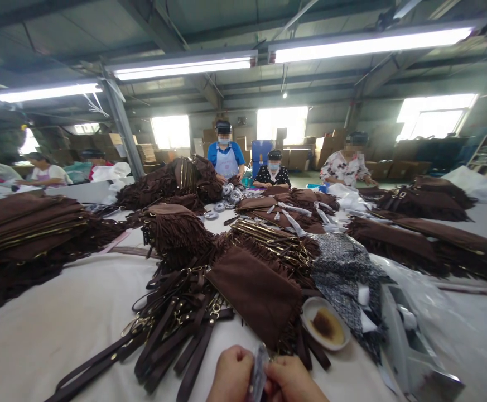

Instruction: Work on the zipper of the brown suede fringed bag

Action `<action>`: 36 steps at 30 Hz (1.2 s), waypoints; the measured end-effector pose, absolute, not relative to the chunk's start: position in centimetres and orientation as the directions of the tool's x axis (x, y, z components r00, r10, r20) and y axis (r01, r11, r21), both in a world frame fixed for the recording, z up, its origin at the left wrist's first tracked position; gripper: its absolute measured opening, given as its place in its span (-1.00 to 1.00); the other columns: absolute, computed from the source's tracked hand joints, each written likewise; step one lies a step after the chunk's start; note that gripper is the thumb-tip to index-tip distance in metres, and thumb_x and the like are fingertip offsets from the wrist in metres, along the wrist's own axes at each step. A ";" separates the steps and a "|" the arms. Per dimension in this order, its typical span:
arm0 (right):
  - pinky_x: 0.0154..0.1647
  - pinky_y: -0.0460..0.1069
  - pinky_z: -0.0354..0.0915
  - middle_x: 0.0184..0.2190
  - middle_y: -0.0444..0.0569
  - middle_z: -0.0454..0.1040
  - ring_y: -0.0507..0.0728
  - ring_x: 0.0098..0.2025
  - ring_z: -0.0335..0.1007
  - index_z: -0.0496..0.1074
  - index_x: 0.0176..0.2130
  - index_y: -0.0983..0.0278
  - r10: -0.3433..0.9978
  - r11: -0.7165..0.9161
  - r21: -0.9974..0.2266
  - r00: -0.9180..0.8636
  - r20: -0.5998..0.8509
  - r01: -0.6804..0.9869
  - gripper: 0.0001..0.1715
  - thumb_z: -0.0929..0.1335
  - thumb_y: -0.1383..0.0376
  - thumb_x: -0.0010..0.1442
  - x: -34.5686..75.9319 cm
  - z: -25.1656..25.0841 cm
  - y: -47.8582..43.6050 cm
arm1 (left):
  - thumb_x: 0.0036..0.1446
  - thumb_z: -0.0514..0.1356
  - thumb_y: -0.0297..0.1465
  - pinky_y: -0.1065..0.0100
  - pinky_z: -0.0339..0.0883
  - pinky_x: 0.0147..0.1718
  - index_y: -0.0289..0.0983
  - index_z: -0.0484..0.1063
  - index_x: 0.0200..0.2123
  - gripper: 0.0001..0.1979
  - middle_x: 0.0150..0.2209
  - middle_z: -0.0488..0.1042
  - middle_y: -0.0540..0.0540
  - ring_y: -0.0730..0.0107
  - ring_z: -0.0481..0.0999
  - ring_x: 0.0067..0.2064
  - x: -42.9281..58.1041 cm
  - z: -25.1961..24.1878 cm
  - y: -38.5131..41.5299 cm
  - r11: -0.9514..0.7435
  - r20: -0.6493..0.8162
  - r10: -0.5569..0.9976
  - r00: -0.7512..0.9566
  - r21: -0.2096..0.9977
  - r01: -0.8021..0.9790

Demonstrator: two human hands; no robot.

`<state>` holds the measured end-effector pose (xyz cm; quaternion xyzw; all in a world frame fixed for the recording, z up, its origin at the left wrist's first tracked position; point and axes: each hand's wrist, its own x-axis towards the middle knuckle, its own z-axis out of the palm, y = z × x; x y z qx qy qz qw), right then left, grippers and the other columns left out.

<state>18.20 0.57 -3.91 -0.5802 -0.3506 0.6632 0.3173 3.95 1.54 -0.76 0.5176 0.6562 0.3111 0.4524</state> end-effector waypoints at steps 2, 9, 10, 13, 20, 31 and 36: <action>-0.74 -0.16 0.07 -0.76 -0.20 0.26 -0.06 -0.78 0.19 0.23 -0.67 0.26 0.827 -0.556 -0.829 -0.135 -0.545 -0.060 -0.65 0.32 0.10 -0.06 18.2 -4.1 0.7 | 0.01 0.08 -0.32 0.32 0.15 -0.47 -0.29 0.40 -0.57 -0.78 -0.57 0.42 -0.10 0.29 0.38 -0.44 4.2 -0.6 2.0 0.279 -0.284 0.958 -0.050 0.871 0.405; -0.74 -0.14 0.02 -0.76 -0.19 0.26 -0.04 -0.78 0.19 0.23 -0.64 0.25 0.840 -0.538 -0.842 -0.111 -0.531 -0.044 -0.58 0.31 0.00 -0.04 17.8 -4.9 0.8 | -0.07 0.25 -0.04 0.34 0.19 -0.55 -0.27 0.38 -0.47 -0.61 -0.63 0.43 -0.08 0.28 0.41 -0.54 5.0 -0.5 2.5 0.398 -0.416 0.908 0.045 0.891 0.217; -0.73 -0.13 0.03 -0.75 -0.17 0.28 -0.03 -0.77 0.20 0.25 -0.64 0.26 0.837 -0.541 -0.840 -0.111 -0.535 -0.030 -0.59 0.32 0.01 -0.03 18.0 -4.8 0.7 | -0.10 0.27 -0.01 0.34 0.18 -0.57 -0.26 0.37 -0.47 -0.59 -0.64 0.42 -0.06 0.29 0.40 -0.57 5.2 -0.7 2.5 0.414 -0.432 0.900 0.058 0.889 0.195; -0.61 -0.09 0.16 -0.66 -0.08 0.40 0.04 -0.63 0.34 0.39 -0.54 0.31 0.904 -0.416 -0.899 -0.047 -0.425 0.135 -0.69 0.35 0.11 0.01 19.4 -3.9 0.3 | -0.07 0.23 0.02 0.38 0.11 -0.64 -0.22 0.31 -0.43 -0.58 -0.67 0.37 0.01 0.37 0.33 -0.64 5.4 -1.2 2.4 0.451 -0.465 0.883 0.058 0.877 0.166; -0.17 -0.03 0.31 -0.21 0.00 0.46 0.14 -0.18 0.41 0.43 -0.12 0.18 0.883 0.468 -0.548 -0.334 0.330 0.693 -0.66 0.26 0.43 0.11 21.7 -0.9 0.1 | 0.00 0.21 -0.13 0.41 0.07 -0.56 -0.27 0.32 -0.45 -0.70 -0.59 0.31 0.05 0.44 0.29 -0.52 4.6 -1.6 2.5 0.328 -0.350 0.932 0.090 0.923 0.200; -0.16 0.04 0.15 -0.27 -0.11 0.47 0.15 -0.23 0.33 0.40 -0.34 0.18 0.766 0.625 -0.193 -0.548 0.336 0.756 -0.91 0.35 0.38 0.10 20.8 0.7 2.5 | 0.15 0.04 -0.15 0.31 0.19 -0.32 -0.31 0.40 -0.46 -0.65 -0.45 0.45 -0.11 0.24 0.39 -0.31 4.0 0.9 1.5 0.110 -0.196 0.963 0.185 0.912 0.394; -0.25 0.04 0.19 -0.28 -0.07 0.48 0.18 -0.24 0.39 0.39 -0.31 0.20 0.781 0.624 -0.136 -0.609 0.138 0.770 -0.87 0.36 0.38 0.05 20.4 2.6 3.4 | 0.13 0.09 -0.18 0.33 0.19 -0.34 -0.29 0.41 -0.41 -0.71 -0.41 0.51 -0.11 0.21 0.43 -0.29 4.2 2.9 0.4 0.046 -0.156 0.959 0.235 0.908 0.416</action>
